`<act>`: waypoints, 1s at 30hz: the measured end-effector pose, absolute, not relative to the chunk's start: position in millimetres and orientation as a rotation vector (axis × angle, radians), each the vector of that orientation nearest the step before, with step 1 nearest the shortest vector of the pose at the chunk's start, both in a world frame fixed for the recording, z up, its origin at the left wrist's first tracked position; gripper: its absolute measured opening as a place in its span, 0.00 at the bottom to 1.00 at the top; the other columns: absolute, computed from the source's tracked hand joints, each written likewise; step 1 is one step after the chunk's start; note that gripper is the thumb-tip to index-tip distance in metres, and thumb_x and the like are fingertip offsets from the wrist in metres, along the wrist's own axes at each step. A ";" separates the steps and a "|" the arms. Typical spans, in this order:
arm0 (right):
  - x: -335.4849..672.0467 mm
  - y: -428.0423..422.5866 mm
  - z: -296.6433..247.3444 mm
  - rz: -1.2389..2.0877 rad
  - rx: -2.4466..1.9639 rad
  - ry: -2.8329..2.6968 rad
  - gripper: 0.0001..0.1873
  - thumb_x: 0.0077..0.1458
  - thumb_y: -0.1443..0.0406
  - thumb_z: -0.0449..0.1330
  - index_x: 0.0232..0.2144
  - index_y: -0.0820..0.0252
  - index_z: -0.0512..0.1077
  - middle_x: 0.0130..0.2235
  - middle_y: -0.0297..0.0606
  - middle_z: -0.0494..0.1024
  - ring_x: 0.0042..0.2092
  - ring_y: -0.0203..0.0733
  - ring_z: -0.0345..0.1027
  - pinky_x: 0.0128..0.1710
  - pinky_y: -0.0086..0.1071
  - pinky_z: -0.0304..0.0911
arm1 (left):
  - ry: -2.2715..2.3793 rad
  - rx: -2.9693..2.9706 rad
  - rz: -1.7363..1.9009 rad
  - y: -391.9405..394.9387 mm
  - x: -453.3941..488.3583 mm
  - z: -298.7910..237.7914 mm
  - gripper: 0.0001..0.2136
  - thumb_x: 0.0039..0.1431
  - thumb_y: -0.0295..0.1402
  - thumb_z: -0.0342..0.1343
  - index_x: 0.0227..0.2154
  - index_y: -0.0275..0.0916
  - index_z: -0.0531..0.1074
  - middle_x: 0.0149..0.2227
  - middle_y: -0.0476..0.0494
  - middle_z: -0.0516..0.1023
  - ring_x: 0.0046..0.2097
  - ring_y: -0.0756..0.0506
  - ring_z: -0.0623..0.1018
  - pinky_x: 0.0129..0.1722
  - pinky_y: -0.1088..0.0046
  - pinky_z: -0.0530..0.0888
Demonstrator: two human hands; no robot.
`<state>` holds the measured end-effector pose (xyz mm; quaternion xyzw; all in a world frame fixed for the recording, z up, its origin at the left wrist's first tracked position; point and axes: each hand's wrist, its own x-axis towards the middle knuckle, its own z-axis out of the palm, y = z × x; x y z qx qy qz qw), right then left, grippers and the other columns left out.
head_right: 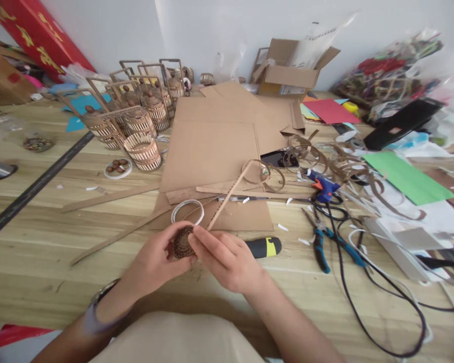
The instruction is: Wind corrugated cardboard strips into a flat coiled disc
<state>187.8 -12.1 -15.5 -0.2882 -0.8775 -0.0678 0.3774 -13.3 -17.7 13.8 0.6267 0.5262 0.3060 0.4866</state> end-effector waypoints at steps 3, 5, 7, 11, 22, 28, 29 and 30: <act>189.6 -12.7 -20.7 -0.185 -0.810 -1.994 0.17 0.59 0.76 0.59 0.49 0.58 0.72 0.46 0.43 0.76 0.39 0.38 0.73 0.37 0.30 0.73 | 1.315 1.551 0.833 -17.4 -13.8 18.1 0.19 0.49 0.31 0.64 0.46 0.41 0.73 0.37 0.46 0.80 0.36 0.42 0.78 0.36 0.70 0.72; 189.9 -11.5 -20.3 -0.161 -0.795 -1.843 0.16 0.55 0.77 0.62 0.42 0.55 0.72 0.39 0.37 0.73 0.34 0.36 0.71 0.32 0.30 0.72 | 1.349 1.572 0.878 -18.0 -15.2 18.6 0.19 0.49 0.31 0.65 0.46 0.41 0.73 0.40 0.45 0.80 0.40 0.41 0.78 0.40 0.68 0.73; 188.8 -9.7 -17.7 -0.113 -0.756 -1.843 0.14 0.54 0.77 0.61 0.38 0.55 0.70 0.33 0.34 0.71 0.30 0.36 0.68 0.29 0.31 0.69 | 1.368 1.589 0.905 -19.4 -16.9 17.4 0.20 0.49 0.31 0.65 0.47 0.41 0.72 0.42 0.44 0.80 0.42 0.40 0.79 0.42 0.68 0.73; 182.9 -8.4 -14.2 0.074 -0.842 -2.011 0.03 0.62 0.66 0.60 0.38 0.56 0.69 0.30 0.36 0.75 0.29 0.40 0.69 0.27 0.33 0.67 | 1.351 1.699 0.955 -22.1 -18.8 13.2 0.20 0.50 0.31 0.63 0.48 0.41 0.70 0.44 0.43 0.79 0.43 0.41 0.78 0.44 0.67 0.74; 176.9 -11.0 -14.3 0.573 -0.861 -1.829 0.10 0.63 0.55 0.59 0.37 0.53 0.72 0.32 0.35 0.80 0.34 0.40 0.77 0.32 0.30 0.72 | 1.102 1.832 0.847 -18.5 -24.5 5.0 0.24 0.55 0.30 0.64 0.54 0.46 0.67 0.50 0.43 0.72 0.42 0.45 0.76 0.35 0.74 0.76; 174.7 -13.9 -8.2 0.428 -0.827 -1.908 0.05 0.65 0.60 0.58 0.38 0.54 0.70 0.32 0.36 0.80 0.35 0.39 0.78 0.35 0.29 0.74 | 1.042 1.951 0.818 -18.9 -28.5 2.4 0.27 0.60 0.28 0.60 0.60 0.52 0.61 0.51 0.43 0.63 0.41 0.47 0.75 0.36 0.74 0.77; 174.1 -14.3 -7.7 0.405 -0.824 -1.924 0.05 0.65 0.60 0.57 0.38 0.54 0.70 0.32 0.37 0.80 0.36 0.39 0.78 0.35 0.28 0.74 | 1.023 1.988 0.828 -19.2 -28.3 1.8 0.28 0.61 0.27 0.59 0.61 0.52 0.59 0.51 0.43 0.63 0.41 0.47 0.75 0.38 0.73 0.78; 173.7 -14.6 -7.5 0.388 -0.816 -1.936 0.05 0.66 0.60 0.57 0.38 0.54 0.70 0.32 0.37 0.80 0.36 0.38 0.78 0.35 0.28 0.74 | 1.012 2.022 0.838 -19.3 -28.1 1.3 0.30 0.61 0.26 0.58 0.63 0.53 0.57 0.52 0.43 0.63 0.41 0.48 0.74 0.40 0.71 0.78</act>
